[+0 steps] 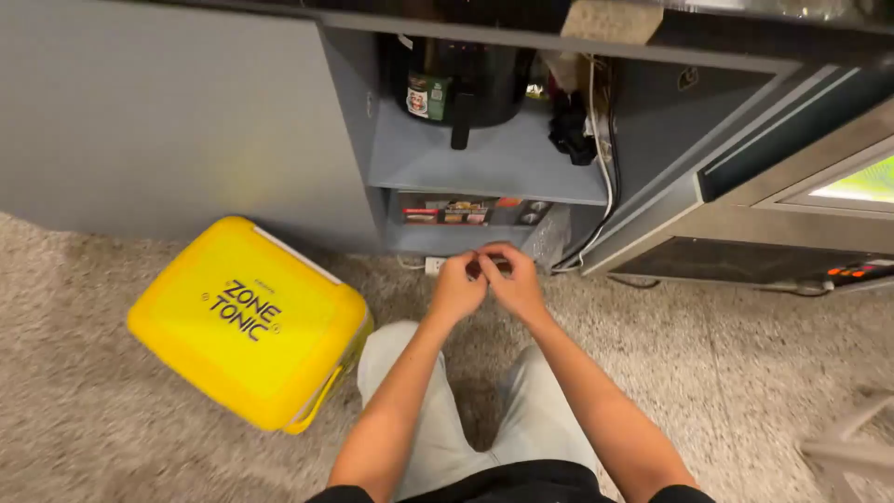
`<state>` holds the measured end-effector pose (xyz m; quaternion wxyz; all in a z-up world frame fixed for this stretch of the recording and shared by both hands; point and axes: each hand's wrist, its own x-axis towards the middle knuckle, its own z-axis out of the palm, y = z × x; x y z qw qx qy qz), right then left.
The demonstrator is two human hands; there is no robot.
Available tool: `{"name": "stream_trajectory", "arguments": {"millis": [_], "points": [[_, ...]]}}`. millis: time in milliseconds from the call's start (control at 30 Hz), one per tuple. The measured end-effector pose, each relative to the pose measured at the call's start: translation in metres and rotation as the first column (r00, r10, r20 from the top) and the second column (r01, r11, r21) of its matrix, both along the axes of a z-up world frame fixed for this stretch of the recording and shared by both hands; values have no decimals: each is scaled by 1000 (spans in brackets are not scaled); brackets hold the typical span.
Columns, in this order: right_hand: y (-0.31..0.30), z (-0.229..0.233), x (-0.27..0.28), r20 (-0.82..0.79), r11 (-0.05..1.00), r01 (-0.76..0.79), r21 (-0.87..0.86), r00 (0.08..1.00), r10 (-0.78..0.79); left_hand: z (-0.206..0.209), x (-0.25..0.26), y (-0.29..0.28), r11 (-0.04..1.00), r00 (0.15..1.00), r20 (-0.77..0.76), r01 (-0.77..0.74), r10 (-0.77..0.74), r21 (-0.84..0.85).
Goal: Retrieve a baked roll from an air fryer, plate it, add cream topping, package a herb box, and wrap silverware with napkins.
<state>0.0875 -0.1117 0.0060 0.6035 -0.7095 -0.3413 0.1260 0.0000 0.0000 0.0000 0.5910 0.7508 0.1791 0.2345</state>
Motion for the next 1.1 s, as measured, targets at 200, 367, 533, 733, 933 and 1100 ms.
{"name": "stream_trajectory", "arguments": {"millis": [200,367,533,733,933,1100], "points": [[-31,-83,7,44,997,45,-64,998,-42,-105,10,-34,998,998,43,39,-37,-45],[-55,-115,-10,-43,993,59,-102,997,-63,-125,8,-30,998,994,-103,42,-47,-44],[-61,-127,-11,-158,983,129,-128,976,-149,-148,28,-8,996,1000,-27,-18,15,-93],[-21,-92,23,-198,992,110,-59,973,-119,-79,98,52,959,938,294,-234,181,158],[19,-60,70,-98,995,92,-32,991,-95,1,202,129,789,786,484,-553,385,270],[16,-43,95,-111,997,42,57,993,-35,24,254,158,887,854,246,-458,459,-66]]}}
